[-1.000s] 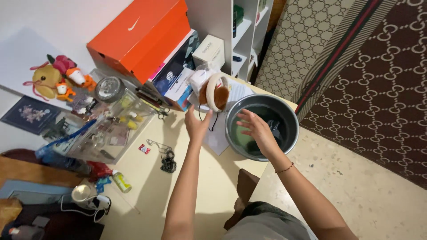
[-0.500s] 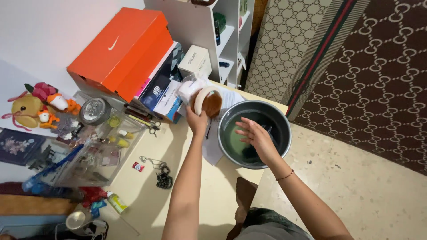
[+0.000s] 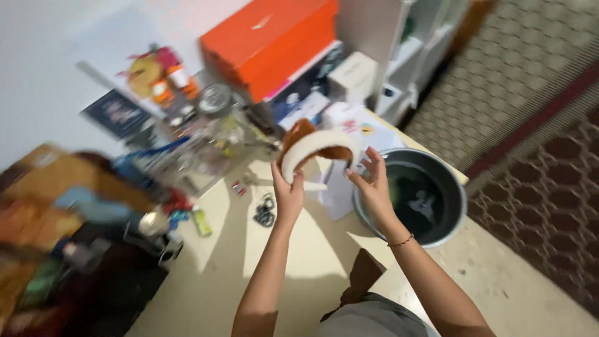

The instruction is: Moving laptop, documents, a diorama, and other small items from a desk and placing them on a bed or in a bag.

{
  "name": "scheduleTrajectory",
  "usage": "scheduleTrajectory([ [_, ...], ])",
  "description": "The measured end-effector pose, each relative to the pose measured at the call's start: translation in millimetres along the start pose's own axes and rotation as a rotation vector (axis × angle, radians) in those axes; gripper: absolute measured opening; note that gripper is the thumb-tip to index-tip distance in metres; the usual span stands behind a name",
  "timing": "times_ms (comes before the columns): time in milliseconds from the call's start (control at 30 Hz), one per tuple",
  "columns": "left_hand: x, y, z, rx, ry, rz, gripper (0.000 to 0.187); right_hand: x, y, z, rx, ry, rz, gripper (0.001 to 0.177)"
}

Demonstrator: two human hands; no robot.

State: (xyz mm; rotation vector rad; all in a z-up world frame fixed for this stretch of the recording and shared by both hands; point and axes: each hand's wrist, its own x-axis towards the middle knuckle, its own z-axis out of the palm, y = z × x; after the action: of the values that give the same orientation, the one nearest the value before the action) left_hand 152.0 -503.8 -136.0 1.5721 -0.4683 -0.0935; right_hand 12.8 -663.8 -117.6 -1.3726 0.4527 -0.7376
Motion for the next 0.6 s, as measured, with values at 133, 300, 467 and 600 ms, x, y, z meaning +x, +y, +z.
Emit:
scheduleTrajectory([
  [133, -37.5, 19.6, -43.4, -0.098, 0.051, 0.024, 0.050, 0.0, -6.9, 40.8, -0.023, -0.207, 0.146, 0.069],
  [300, -79.1, 35.9, -89.3, -0.110, 0.157, 0.025, 0.059, -11.9, 20.1, 87.9, 0.299, -0.529, 0.257, 0.031],
  [467, -109.0, 40.3, -136.3, -0.103, 0.208, -0.101, 0.063, -37.4, 42.4, 125.8, 0.329, -0.623, 0.386, 0.022],
  [600, -142.7, 1.5, -184.0, -0.151, 0.276, -0.073, 0.052, -69.4, 35.9, 162.6, 0.377, -0.762, 0.447, 0.017],
])
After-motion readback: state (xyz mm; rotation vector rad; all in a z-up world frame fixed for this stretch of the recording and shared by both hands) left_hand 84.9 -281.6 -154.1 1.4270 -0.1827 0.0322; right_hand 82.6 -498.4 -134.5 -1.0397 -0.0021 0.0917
